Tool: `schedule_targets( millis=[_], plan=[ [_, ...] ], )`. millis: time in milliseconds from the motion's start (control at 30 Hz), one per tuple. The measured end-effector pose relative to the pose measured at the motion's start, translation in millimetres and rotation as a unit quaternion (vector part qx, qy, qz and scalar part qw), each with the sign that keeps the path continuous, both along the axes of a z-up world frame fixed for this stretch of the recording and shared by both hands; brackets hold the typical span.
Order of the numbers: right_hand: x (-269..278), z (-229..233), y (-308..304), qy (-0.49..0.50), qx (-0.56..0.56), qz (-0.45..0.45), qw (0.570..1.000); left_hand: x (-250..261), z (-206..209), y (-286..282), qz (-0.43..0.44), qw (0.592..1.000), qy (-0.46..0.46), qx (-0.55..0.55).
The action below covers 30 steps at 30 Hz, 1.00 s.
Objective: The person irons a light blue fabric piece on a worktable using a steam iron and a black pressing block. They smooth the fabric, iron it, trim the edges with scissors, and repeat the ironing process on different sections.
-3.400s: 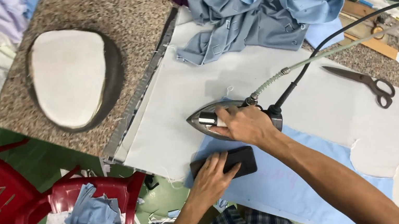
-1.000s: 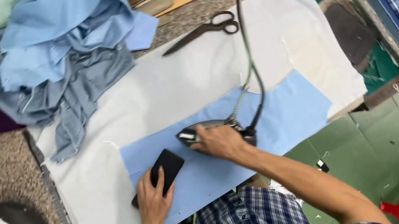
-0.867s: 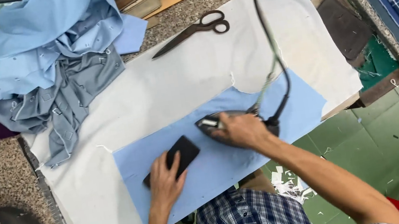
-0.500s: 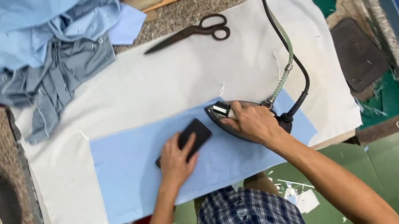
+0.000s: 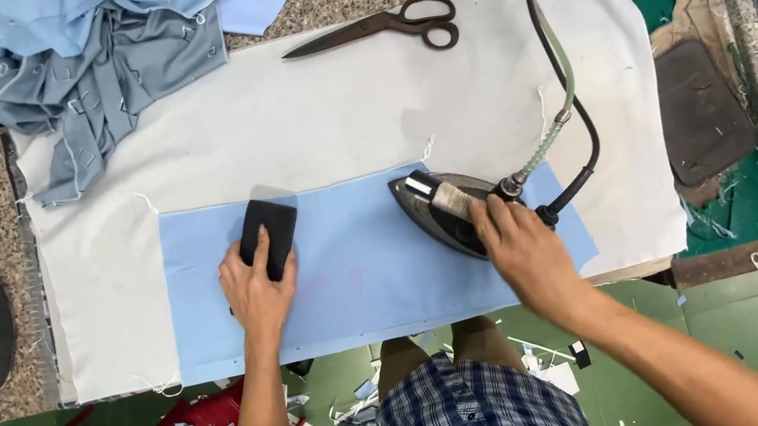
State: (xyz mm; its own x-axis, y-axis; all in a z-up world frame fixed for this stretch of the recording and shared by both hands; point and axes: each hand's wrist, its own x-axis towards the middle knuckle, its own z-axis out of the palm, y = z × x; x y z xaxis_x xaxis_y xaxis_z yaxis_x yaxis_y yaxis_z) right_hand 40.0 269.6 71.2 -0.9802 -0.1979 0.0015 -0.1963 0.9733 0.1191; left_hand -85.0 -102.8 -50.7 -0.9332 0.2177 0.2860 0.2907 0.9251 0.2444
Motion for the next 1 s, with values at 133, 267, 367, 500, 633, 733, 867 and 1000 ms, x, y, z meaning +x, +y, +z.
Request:
schedule_targets(
  millis=[133, 267, 367, 500, 633, 733, 867, 1000],
  plan=[
    [-61, -27, 5, -0.164, -0.117, -0.095, 0.975, 0, -3, -9, 0.001, 1.000, 0.007, 0.005],
    [-76, -3, -23, -0.221, -0.185, -0.119, 0.950, -1, -6, -48, 0.023, 0.999, 0.044, -0.005],
    [-75, -9, -32, -0.214, -0.131, -0.011, 0.968, -2, -3, -74, 0.049, 0.998, 0.040, -0.010],
    [-84, -9, -57, -0.166, -0.114, 0.092, 0.975, -1, 1, -79, 0.072, 0.997, 0.022, -0.010],
    [-91, -22, -87, -0.157, -0.122, 0.116, 0.973, -1, 0, -79, 0.078, 0.997, 0.016, -0.017],
    [-91, -32, -96, -0.138, -0.100, 0.110, 0.979, -1, 4, -78, 0.069, 0.997, 0.018, -0.011],
    [-96, -27, -96, -0.192, -0.091, 0.103, 0.972, -1, -1, -80, 0.071, 0.997, 0.022, -0.007],
    [-91, -32, -95, -0.209, -0.110, 0.056, 0.970, 1, -2, -81, 0.059, 0.998, 0.036, 0.001]
  ],
)
